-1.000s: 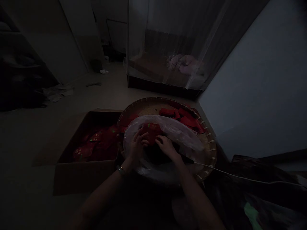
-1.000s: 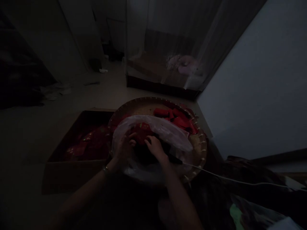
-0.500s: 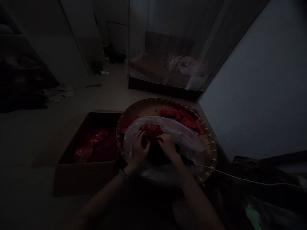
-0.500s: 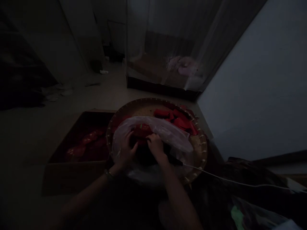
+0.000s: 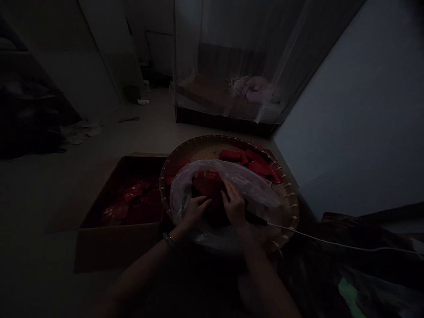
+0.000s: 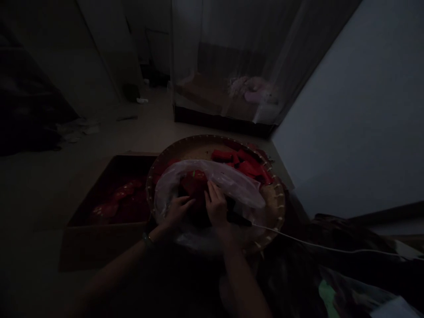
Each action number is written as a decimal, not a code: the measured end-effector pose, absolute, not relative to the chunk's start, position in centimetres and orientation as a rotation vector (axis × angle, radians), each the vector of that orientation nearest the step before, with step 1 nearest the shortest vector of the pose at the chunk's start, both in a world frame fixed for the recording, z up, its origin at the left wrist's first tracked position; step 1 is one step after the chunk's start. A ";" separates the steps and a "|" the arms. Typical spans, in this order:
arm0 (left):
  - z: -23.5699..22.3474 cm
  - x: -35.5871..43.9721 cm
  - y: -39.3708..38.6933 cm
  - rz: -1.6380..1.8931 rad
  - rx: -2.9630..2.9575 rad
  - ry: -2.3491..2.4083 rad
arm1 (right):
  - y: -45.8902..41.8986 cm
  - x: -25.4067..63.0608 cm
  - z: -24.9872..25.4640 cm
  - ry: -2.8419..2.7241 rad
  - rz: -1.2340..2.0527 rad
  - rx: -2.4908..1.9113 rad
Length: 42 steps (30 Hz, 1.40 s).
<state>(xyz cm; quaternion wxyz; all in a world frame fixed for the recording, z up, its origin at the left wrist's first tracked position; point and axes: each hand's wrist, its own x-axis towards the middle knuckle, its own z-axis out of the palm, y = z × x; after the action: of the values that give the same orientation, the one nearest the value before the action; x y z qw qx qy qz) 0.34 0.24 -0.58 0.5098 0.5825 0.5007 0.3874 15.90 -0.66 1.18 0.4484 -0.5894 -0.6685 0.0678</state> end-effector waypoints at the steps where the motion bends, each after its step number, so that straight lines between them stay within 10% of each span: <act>1: -0.4 0.4 0.2 0.927 1.409 1.211 | -0.7 15.9 1.1 -1.663 0.159 -1.445; 12: -0.6 0.2 -0.1 1.030 1.460 1.284 | -1.3 17.9 3.6 -1.761 0.086 -1.406; 29: -0.6 0.2 0.4 1.007 1.279 1.115 | -2.9 16.7 0.1 -1.317 1.190 -1.339; 42: -1.4 0.3 -0.7 0.919 2.569 1.018 | -4.1 17.5 -0.1 -1.255 1.398 -1.356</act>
<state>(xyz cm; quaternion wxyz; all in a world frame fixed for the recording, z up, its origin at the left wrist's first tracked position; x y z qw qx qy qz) 0.27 -0.67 -1.41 0.1145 0.8763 0.3474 0.3135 17.46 -4.12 -0.10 0.4008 -0.5360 -0.4964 0.5528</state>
